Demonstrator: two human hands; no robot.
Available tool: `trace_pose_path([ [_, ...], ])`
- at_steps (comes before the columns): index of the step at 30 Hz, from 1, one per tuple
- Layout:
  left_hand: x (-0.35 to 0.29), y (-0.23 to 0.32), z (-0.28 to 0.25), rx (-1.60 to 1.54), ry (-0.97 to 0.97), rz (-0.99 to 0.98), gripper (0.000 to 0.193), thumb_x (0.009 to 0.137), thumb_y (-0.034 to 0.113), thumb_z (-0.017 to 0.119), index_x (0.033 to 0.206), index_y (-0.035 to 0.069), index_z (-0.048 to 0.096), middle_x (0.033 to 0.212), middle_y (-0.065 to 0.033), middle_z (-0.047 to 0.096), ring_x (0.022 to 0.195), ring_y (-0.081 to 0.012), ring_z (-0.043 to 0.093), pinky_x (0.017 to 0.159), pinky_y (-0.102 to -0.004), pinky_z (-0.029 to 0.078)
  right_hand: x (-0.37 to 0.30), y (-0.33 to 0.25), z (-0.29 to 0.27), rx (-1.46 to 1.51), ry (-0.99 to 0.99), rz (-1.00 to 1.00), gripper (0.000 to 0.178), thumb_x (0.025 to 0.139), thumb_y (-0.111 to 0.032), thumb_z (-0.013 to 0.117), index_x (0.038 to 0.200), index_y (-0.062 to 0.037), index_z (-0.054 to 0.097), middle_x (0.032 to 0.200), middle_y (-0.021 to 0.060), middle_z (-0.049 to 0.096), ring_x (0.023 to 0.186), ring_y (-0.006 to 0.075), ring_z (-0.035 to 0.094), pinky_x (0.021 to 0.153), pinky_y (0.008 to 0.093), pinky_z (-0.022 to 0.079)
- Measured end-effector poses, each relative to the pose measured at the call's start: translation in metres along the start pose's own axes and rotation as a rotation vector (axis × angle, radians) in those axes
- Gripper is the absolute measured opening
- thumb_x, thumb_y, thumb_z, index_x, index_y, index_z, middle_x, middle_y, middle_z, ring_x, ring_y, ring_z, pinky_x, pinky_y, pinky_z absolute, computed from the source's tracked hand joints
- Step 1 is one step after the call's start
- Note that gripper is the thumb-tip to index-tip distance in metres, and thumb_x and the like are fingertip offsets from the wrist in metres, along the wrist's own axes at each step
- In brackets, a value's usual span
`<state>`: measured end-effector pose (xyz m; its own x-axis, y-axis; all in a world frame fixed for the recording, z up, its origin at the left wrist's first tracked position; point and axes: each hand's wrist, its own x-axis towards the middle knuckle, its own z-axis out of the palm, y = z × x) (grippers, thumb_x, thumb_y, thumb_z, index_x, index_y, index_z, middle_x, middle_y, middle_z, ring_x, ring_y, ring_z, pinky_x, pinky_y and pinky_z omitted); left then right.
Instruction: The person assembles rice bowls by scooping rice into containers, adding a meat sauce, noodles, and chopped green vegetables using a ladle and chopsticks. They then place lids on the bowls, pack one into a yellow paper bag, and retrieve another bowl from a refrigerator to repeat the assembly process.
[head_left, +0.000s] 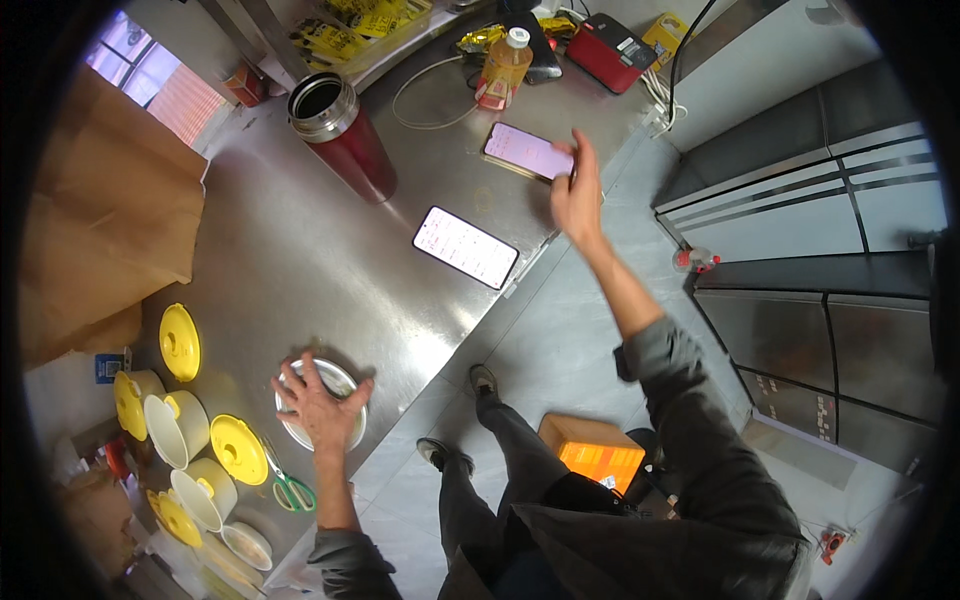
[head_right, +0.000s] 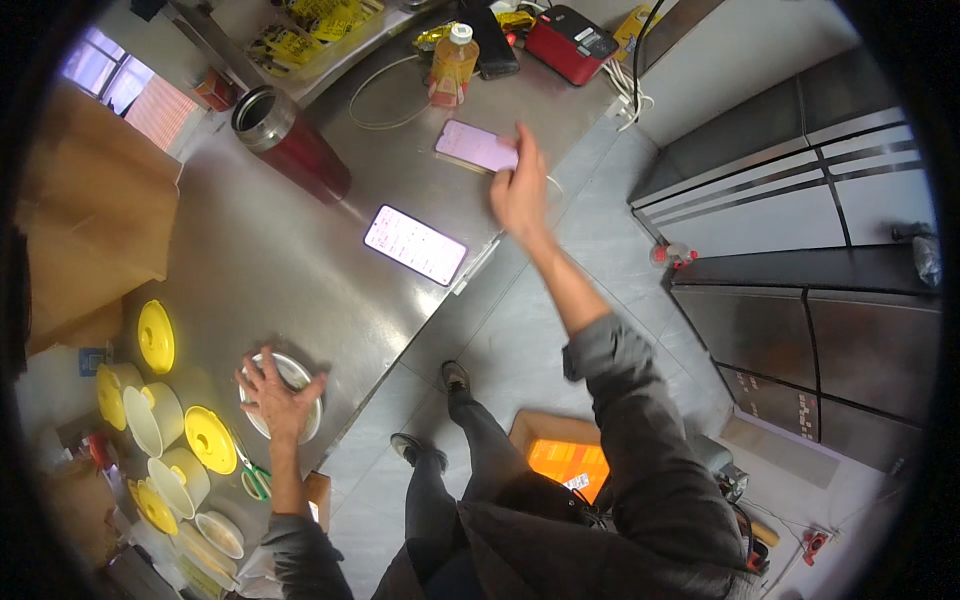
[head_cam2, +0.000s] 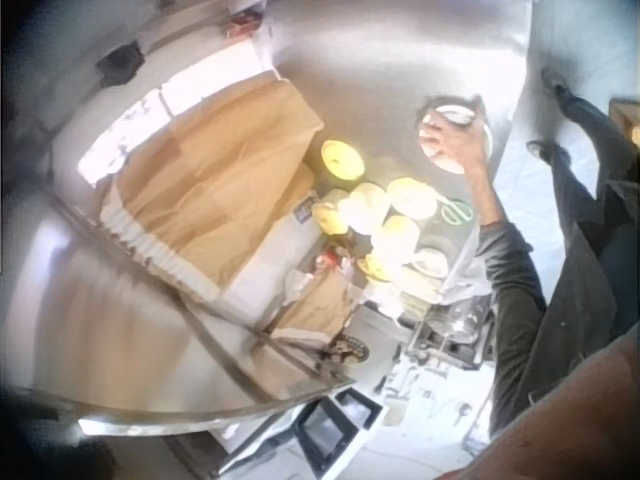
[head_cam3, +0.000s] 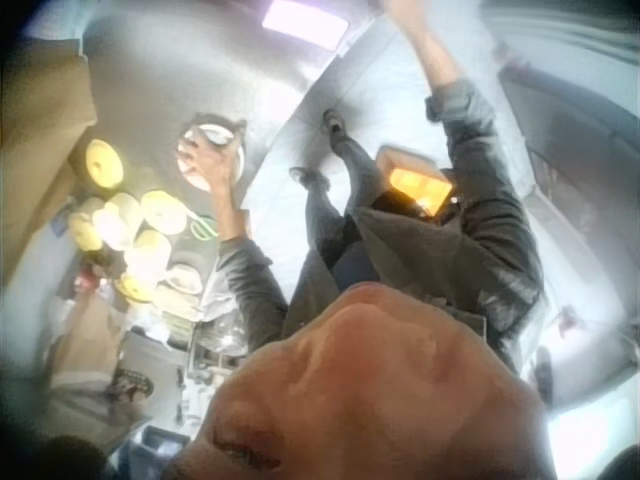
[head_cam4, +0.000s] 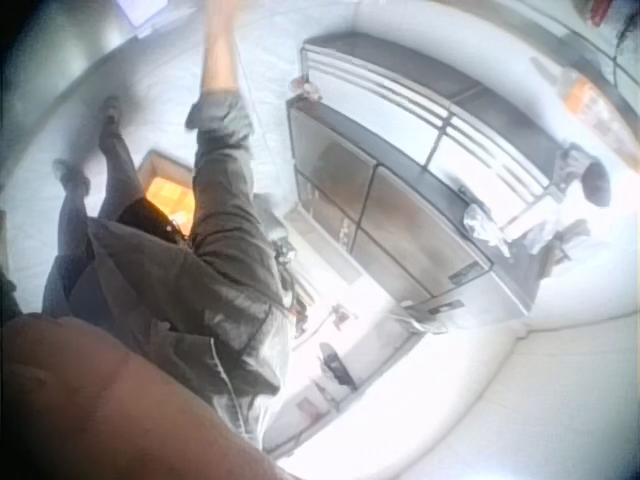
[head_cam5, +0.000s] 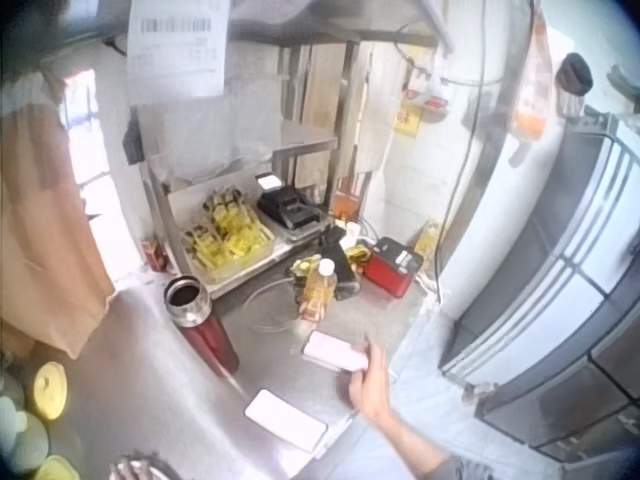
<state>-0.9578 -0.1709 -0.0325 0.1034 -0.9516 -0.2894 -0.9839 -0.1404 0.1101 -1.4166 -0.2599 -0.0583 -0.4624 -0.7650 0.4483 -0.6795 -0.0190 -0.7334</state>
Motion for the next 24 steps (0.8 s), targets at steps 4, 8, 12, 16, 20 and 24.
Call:
trace_pose_path([
  [4,-0.002,-0.008,-0.017,0.08,-0.072,0.327,0.107,0.057,0.066,0.083,0.146,0.021,0.046,0.16,-0.0183,0.023,0.151,-0.0467,0.005,0.108,-0.0806,0.002,-0.113,-0.108,0.03,0.299,-0.195,-0.005,0.053,0.082,0.011,0.059,0.132,-0.0052,0.05,0.123,0.0109,0.059,0.094,0.0197,0.061,0.076,0.0288,0.052],
  [8,-0.008,-0.021,-0.036,-0.089,0.002,0.507,0.088,0.083,0.059,0.065,0.152,0.012,0.037,0.164,-0.0198,0.019,0.153,-0.0435,0.005,0.115,-0.0707,0.001,-0.197,-0.189,0.087,0.485,-0.506,0.13,0.05,0.088,-0.021,0.07,0.132,-0.0047,0.054,0.137,0.0143,0.056,0.123,0.0306,0.055,0.101,0.0409,0.046],
  [12,-0.031,-0.099,0.037,-0.305,0.373,0.194,0.065,0.107,0.041,0.031,0.156,-0.001,0.024,0.164,-0.0205,0.019,0.152,-0.0429,0.009,0.122,-0.0555,0.004,-0.213,-0.225,0.13,0.423,-0.727,-0.116,0.053,0.095,-0.038,0.058,0.134,-0.002,0.055,0.144,0.0147,0.052,0.134,0.0331,0.048,0.112,0.044,0.038],
  [16,-0.036,-0.086,0.072,-0.498,0.407,0.268,0.062,0.108,0.037,0.032,0.155,-0.004,0.026,0.163,-0.0231,0.021,0.153,-0.0401,0.01,0.124,-0.0488,0.007,-0.24,-0.205,0.175,0.072,-0.718,-0.476,0.049,0.096,-0.033,0.054,0.132,0.0001,0.057,0.139,0.0146,0.057,0.136,0.0297,0.046,0.116,0.0422,0.033],
  [20,-0.048,-0.109,0.03,-0.325,0.422,0.053,0.059,0.105,0.034,0.04,0.153,-0.001,0.034,0.163,-0.0223,0.024,0.154,-0.0314,0.014,0.123,-0.0448,0.001,-0.223,-0.272,0.141,0.271,-0.482,-0.107,0.039,0.086,-0.023,0.066,0.114,0.0012,0.057,0.111,0.0218,0.061,0.107,0.0412,0.058,0.094,0.0501,0.047],
  [24,-0.091,-0.094,-0.071,-0.766,0.556,0.098,0.036,0.103,0.024,0.052,0.129,0.0,0.06,0.122,-0.019,0.063,0.116,-0.0247,0.058,0.101,-0.0404,0.039,-0.309,-0.26,0.125,0.207,-0.237,0.482,0.048,0.087,-0.029,0.07,0.115,0.0072,0.054,0.107,0.0249,0.064,0.103,0.0425,0.062,0.09,0.0493,0.049],
])
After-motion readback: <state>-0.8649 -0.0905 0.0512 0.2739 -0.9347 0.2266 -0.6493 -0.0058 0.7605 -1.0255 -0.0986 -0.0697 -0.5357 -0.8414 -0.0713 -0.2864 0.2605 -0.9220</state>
